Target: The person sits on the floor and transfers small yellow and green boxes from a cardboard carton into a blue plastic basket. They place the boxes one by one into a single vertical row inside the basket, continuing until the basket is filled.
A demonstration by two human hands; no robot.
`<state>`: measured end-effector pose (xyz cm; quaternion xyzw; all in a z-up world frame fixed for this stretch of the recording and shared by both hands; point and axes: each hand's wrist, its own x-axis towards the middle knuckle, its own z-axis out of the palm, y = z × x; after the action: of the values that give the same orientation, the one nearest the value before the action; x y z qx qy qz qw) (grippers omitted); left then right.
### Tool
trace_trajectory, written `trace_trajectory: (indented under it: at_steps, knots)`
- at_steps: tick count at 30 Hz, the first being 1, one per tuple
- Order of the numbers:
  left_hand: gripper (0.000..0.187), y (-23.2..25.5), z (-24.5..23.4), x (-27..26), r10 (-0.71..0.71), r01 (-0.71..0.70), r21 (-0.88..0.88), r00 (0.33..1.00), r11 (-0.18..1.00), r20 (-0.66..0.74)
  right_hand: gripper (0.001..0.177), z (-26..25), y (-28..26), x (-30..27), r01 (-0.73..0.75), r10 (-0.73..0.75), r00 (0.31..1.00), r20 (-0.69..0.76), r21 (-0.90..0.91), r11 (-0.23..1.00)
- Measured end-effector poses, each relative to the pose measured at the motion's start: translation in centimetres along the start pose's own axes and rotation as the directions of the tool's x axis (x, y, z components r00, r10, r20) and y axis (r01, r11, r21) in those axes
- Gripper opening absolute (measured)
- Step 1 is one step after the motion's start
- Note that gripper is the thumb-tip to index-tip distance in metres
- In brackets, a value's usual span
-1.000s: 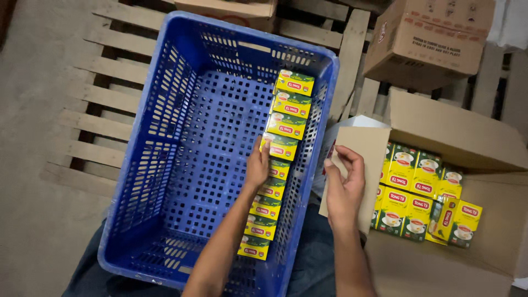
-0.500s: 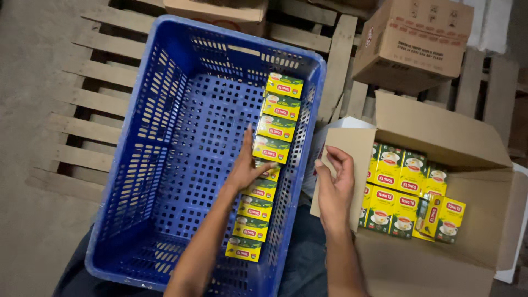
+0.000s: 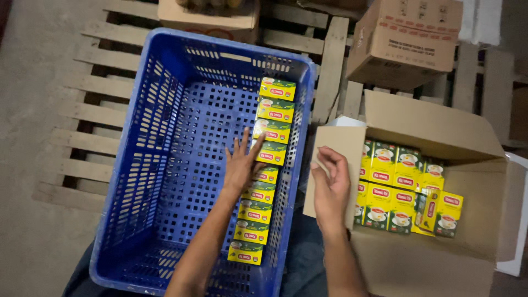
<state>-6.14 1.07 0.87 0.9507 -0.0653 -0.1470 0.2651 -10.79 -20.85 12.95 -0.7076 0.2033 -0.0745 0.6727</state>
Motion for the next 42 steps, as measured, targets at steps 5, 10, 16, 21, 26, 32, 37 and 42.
trace_trajectory:
  at_steps: [5,10,16,21,26,32,37,42]
  knots:
    - [0.116,-0.9,1.7,-1.2,-0.022,0.005,-0.174,0.995,0.985,-0.095,0.033,1.1,-1.4,-1.4,0.182,-0.183,0.983,0.005,0.027,0.983]
    - [0.113,0.5,1.3,-6.6,-0.030,-0.014,-0.275,0.988,0.961,-0.155,0.029,0.2,-4.2,-2.9,0.318,-0.316,0.948,0.039,-0.044,0.947]
    - [0.098,0.7,1.0,-12.7,-0.062,-0.044,-0.445,0.974,0.894,-0.220,0.031,-6.8,-6.1,-3.3,0.387,-0.380,0.922,0.080,-0.250,0.888]
    - [0.088,-0.5,2.1,-16.1,-0.007,-0.084,-0.415,0.977,0.906,-0.213,0.021,-18.3,-4.0,1.0,0.253,-0.338,0.941,-0.034,-0.592,0.765]
    - [0.078,-2.0,4.2,-16.2,0.000,-0.055,-0.384,0.990,0.922,-0.142,0.037,-28.2,2.8,5.7,0.009,-0.208,0.969,-0.133,-0.823,0.567]
    - [0.079,0.8,2.7,-16.5,-0.109,0.123,-0.326,0.992,0.937,0.061,0.060,-29.5,3.8,8.4,-0.171,0.109,0.984,-0.142,-0.929,0.330]
    - [0.073,-1.6,4.5,-16.2,-0.072,0.061,-0.388,0.997,0.920,-0.014,0.071,-27.9,4.8,10.3,-0.208,0.121,0.976,-0.181,-0.939,0.273]
    - [0.072,-2.8,5.8,-15.8,-0.085,0.087,-0.378,0.996,0.922,0.021,0.061,-27.5,7.7,11.2,-0.148,0.046,0.988,-0.149,-0.989,-0.022]
